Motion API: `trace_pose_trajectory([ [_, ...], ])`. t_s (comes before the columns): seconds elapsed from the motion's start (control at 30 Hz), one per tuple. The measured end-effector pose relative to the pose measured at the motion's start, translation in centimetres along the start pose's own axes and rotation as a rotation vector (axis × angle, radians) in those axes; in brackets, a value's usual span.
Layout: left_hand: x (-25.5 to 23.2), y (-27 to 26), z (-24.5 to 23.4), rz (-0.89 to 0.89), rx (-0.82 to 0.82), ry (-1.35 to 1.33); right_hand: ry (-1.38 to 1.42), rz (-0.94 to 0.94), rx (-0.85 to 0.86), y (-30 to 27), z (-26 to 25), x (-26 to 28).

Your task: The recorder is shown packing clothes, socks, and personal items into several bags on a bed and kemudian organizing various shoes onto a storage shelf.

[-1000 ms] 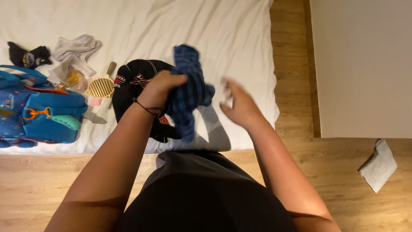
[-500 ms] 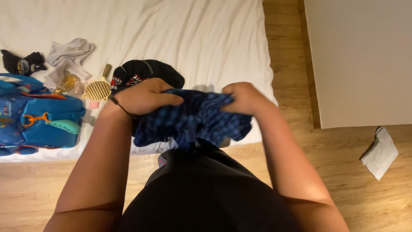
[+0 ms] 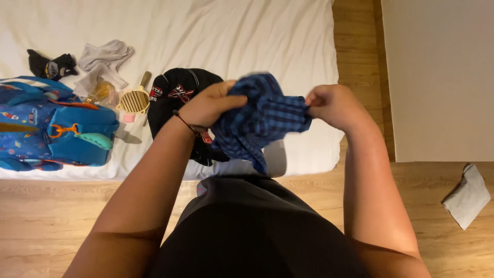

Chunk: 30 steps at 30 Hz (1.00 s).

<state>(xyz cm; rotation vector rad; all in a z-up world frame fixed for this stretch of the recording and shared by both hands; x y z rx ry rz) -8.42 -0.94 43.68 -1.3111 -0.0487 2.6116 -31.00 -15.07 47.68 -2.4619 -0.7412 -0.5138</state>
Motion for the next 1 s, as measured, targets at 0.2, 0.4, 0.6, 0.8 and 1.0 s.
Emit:
trace_pose_trajectory([
  [0.2,-1.0,-1.4,-1.0,0.045,-0.15,0.106,1.035,-0.074,0.017,1.7,6.0,-6.2],
  [0.4,-1.1,-1.9,-0.9,0.094,-0.134,0.184,1.678,-0.19,0.309,-1.3,7.8,-0.6],
  [0.6,1.9,-1.3,-3.5,0.101,-0.091,-0.044,1.73,-0.553,0.297,-2.1,6.1,1.0],
  [0.8,2.8,-0.5,-5.2,0.304,-0.278,-0.019,1.374,-0.577,-0.029,-2.1,6.3,0.5],
  [1.0,0.1,-1.9,-2.3,0.341,-0.059,-0.645,0.822,-0.576,0.192,-4.8,8.8,3.1],
])
Point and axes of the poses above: each hand's wrist, its own y-axis towards the middle knuckle, its own z-axis out of the palm, x = y × z, the point moved 5 cm from there along y, towards the middle knuckle, and after that the axes turned 5 degrees about -y, right-handed, at the moved point
